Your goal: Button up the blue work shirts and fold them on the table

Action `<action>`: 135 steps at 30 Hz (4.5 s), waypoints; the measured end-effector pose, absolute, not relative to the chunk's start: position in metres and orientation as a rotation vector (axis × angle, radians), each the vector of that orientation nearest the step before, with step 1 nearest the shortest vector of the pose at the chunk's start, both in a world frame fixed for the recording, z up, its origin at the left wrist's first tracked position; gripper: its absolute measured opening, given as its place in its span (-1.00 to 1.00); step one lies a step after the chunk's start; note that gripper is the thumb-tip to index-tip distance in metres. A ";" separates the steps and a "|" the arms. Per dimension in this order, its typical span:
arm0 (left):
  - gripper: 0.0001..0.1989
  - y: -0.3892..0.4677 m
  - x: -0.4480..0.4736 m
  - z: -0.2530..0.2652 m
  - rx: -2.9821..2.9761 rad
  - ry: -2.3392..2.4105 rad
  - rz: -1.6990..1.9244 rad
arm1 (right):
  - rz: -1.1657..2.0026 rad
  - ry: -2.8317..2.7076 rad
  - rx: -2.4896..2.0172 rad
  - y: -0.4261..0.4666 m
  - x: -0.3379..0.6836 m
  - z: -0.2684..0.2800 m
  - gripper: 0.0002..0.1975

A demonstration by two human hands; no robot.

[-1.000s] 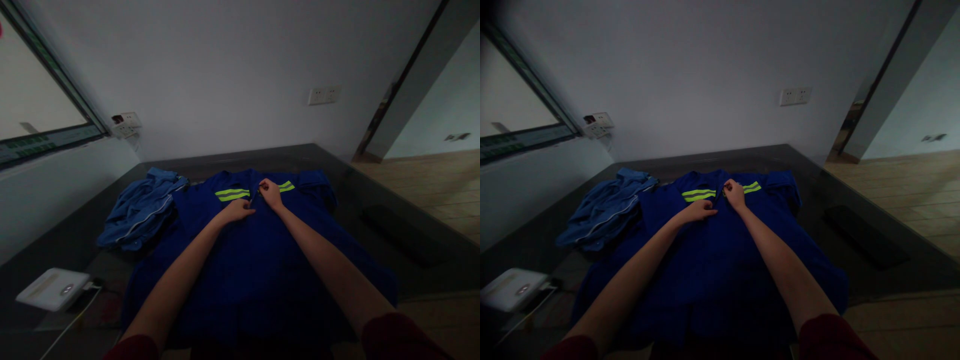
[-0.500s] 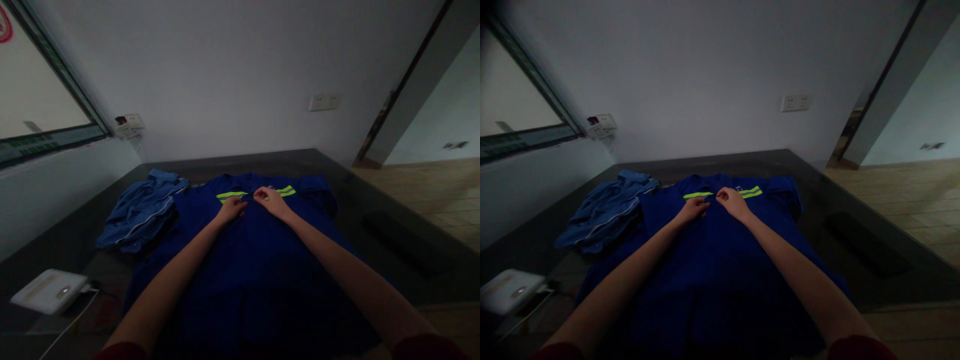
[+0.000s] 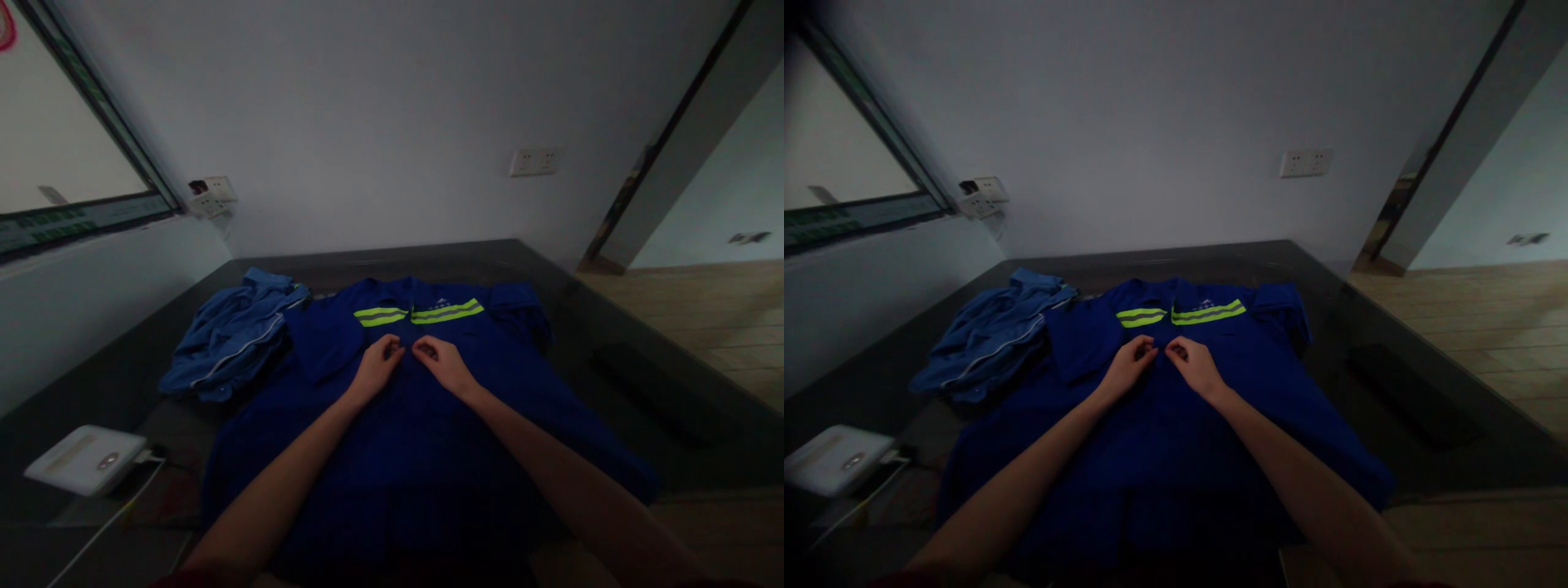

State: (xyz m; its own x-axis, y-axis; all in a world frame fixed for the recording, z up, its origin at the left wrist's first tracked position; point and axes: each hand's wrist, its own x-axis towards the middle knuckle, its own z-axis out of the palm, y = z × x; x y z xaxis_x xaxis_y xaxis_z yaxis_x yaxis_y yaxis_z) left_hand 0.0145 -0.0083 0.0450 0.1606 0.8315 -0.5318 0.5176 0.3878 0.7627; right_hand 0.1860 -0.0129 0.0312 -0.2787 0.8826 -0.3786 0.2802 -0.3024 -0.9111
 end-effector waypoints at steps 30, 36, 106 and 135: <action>-0.72 -0.007 0.014 0.057 1.288 1.324 0.100 | 1.853 -0.952 -1.288 -0.015 0.178 0.025 -0.84; -0.70 -0.003 0.011 0.056 1.147 1.269 0.142 | 1.832 -0.943 -1.324 -0.013 0.181 0.023 -0.80; -0.78 -0.012 0.021 0.067 1.450 1.459 0.386 | 1.380 -1.767 -1.314 -0.007 0.196 0.028 -0.86; -0.75 0.001 -0.004 0.046 1.730 1.523 0.159 | 1.306 -1.526 -1.679 -0.005 0.203 0.029 -0.86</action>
State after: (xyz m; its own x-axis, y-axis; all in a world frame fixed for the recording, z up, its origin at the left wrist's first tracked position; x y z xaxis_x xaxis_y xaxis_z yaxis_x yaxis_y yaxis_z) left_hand -0.0037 0.0008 0.0460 0.2648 0.8771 -0.4008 0.7757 0.0531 0.6288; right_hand 0.2031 -0.0053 0.0291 -0.0987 0.9469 -0.3059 0.4484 -0.2321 -0.8632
